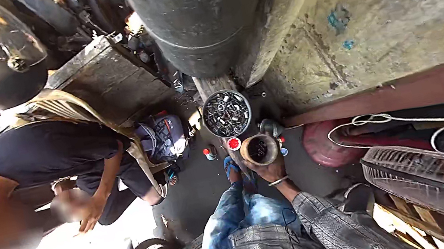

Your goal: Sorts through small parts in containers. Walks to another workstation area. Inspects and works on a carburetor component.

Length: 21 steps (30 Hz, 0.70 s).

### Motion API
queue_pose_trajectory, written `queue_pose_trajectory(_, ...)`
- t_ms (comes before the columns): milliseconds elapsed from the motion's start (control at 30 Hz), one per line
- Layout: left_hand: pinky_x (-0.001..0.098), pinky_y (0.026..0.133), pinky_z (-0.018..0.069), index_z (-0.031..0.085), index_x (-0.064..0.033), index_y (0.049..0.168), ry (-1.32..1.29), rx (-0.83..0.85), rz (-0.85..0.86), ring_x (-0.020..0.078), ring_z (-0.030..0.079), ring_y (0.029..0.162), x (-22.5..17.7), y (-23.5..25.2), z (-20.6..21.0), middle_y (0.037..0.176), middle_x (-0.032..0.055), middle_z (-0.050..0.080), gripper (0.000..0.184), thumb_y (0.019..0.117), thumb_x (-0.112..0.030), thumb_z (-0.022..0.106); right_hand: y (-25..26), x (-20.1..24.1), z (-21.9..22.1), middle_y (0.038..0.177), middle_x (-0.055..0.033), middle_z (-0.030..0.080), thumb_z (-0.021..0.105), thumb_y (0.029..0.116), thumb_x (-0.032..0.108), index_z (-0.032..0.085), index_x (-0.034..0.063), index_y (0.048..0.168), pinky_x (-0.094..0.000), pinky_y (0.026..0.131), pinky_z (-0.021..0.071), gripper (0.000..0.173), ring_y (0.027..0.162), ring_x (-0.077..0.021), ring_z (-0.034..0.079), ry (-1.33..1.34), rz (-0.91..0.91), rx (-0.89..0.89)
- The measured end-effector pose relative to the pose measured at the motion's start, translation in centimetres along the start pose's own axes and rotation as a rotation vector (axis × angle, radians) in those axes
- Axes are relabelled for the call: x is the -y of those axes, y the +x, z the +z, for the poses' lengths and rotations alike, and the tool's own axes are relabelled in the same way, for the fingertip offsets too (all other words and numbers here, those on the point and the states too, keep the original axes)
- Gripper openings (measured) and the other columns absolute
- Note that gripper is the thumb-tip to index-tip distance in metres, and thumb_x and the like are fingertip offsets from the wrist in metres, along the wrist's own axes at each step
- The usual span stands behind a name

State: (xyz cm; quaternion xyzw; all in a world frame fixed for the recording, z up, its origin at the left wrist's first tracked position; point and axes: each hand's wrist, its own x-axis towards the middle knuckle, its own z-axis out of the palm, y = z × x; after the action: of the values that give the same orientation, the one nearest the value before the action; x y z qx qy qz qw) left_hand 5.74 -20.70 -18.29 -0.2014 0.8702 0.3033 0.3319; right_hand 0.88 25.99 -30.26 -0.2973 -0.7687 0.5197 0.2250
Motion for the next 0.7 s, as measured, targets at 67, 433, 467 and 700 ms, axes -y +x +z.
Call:
queue_pose_trajectory(67, 0.0456, 0.086, 0.0583, 0.063, 0.0073, 0.126, -0.017, -0.079, 0.111, 0.0237, 0.070, 0.091, -2.1, 2.1, 0.2, 0.106, 0.0204, 0.071, 0.035, 0.0971, -0.012, 0.063, 0.3, 1.0, -0.6, 0.134, -0.0167, 0.062, 0.094, 0.0595, 0.050, 0.045, -0.0053, 0.143, -0.0371, 0.111, 0.0492, 0.112, 0.126, -0.0188, 0.060, 0.015, 0.017, -0.038)
queue_pose_trajectory(433, 0.0499, 0.092, 0.0588, 0.056, -0.0039, 0.141, -0.501, 0.122, 0.310, 0.0298, 0.070, 0.106, -28.0, 18.3, 15.3, 0.129, 0.0198, 0.063, 0.036, 0.1093, -0.017, 0.045, 14.0, 10.9, -3.3, 0.129, -0.0150, 0.067, 0.091, 0.0581, 0.063, 0.043, 0.0173, 0.153, -0.0646, 0.093, 0.0505, 0.116, 0.113, -0.0361, 0.066, -0.995, 0.261, 0.803)
queue_pose_trajectory(467, 0.0484, 0.093, 0.0584, 0.055, -0.0039, 0.142, -0.588, 0.125, 0.273, 0.0289, 0.070, 0.106, -29.3, 18.8, 16.3, 0.129, 0.0199, 0.064, 0.037, 0.1099, -0.019, 0.045, 15.0, 11.4, -2.5, 0.127, -0.0163, 0.068, 0.090, 0.0583, 0.064, 0.045, 0.0157, 0.151, -0.0655, 0.092, 0.0508, 0.114, 0.111, -0.0379, 0.067, -1.059, 0.248, 0.839)
queue_pose_trajectory(700, 0.0399, 0.091, 0.0620, 0.065, 0.0003, 0.130, -0.880, 0.071, 0.196, 0.0234, 0.071, 0.098, -33.3, 20.8, 20.7, 0.121, 0.0195, 0.064, 0.044, 0.0919, -0.018, 0.078, 18.9, 13.2, 2.0, 0.109, -0.0210, 0.071, 0.085, 0.0635, 0.069, 0.052, 0.0100, 0.144, -0.0677, 0.082, 0.0503, 0.105, 0.104, -0.0453, 0.066, -1.296, 0.253, 0.967)
